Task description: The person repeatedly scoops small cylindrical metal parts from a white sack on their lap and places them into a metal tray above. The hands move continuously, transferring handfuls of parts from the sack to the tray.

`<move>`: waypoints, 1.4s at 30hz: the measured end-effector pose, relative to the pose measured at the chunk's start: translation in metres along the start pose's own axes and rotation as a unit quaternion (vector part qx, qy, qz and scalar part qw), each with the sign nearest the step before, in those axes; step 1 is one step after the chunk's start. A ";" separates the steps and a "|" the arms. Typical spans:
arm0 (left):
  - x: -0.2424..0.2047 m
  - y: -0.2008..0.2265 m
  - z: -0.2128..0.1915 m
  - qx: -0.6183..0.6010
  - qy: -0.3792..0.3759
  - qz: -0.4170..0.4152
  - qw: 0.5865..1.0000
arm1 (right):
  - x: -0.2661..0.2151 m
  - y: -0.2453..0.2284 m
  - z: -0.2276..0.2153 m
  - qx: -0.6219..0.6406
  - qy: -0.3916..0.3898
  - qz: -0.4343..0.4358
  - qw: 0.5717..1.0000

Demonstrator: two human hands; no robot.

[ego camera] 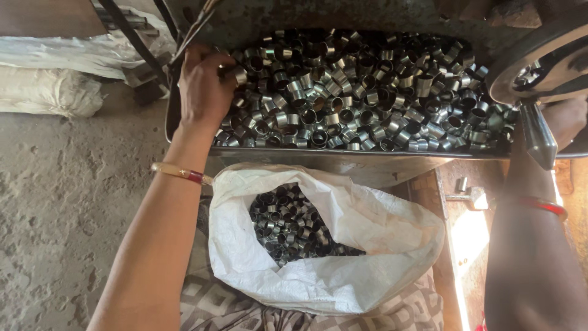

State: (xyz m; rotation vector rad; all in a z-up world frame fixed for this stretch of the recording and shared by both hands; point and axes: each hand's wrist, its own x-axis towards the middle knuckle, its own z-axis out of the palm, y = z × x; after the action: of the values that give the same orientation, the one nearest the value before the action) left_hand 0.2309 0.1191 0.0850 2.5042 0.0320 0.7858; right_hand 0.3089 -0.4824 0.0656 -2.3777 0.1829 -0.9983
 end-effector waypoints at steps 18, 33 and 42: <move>-0.151 0.150 -0.077 -0.717 -0.157 -0.474 0.486 | -0.174 -0.228 -0.073 0.571 -0.237 0.518 0.591; -0.234 0.121 -0.058 -0.289 -0.319 -0.336 0.838 | -0.247 -0.254 -0.084 0.603 -0.354 0.545 0.463; -0.230 0.156 -0.052 -0.629 -0.201 -0.622 0.421 | -0.282 -0.319 -0.105 0.274 -0.424 -0.110 0.856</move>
State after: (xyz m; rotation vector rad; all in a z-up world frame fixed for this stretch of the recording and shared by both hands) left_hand -0.0087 -0.0312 0.0745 0.5815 0.7227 -0.4496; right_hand 0.0079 -0.1684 0.1221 -2.0790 -0.6326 0.0205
